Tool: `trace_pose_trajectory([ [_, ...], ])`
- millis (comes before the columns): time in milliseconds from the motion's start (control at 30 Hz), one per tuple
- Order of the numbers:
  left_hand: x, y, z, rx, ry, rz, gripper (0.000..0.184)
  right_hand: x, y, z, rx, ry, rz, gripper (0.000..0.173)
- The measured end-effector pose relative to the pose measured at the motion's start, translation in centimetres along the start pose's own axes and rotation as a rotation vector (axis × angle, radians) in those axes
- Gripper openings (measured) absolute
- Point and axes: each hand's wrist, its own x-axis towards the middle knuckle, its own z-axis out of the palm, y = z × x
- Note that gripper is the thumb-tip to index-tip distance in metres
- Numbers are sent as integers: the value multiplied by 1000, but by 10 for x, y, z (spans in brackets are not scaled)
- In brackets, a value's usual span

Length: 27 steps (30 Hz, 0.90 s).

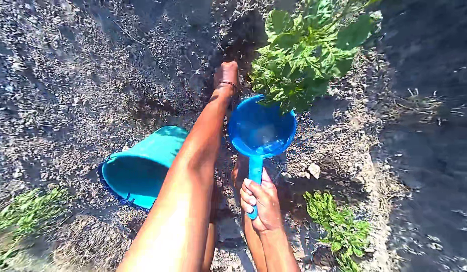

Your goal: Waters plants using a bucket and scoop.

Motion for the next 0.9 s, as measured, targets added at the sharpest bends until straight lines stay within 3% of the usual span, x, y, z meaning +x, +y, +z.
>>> trace_pose_trajectory([
  [133, -23, -50, -3, -21, 61, -143, 37, 3, 2, 1, -107, 51, -23, 60],
  [233, -43, -73, 27, -113, -57, -50, 39, 3, 6, 5, -186, 99, -54, 67],
  [367, -47, -72, 72, -94, -4, -25, 32, 4, 12, 9, -261, 137, -80, 66],
  [500, -37, -62, 63, -81, -72, -34, 31, 3, 15, 13, -320, 178, -93, 67],
  [633, -22, -74, 44, -413, -117, -218, 30, 0, 20, 16, -337, 227, -134, 63],
  [700, -23, -80, 41, -788, -85, -290, 32, -1, 21, 18, -322, 254, -143, 61],
  [767, -34, -81, 37, -1155, 65, -321, 32, -2, 24, 18, -308, 287, -163, 60],
  [800, -42, -82, 32, -1112, 120, -310, 32, -2, 27, 17, -316, 305, -184, 60],
  [900, -79, -80, 18, -467, 109, -249, 32, 0, 37, 14, -457, 385, -295, 63],
])
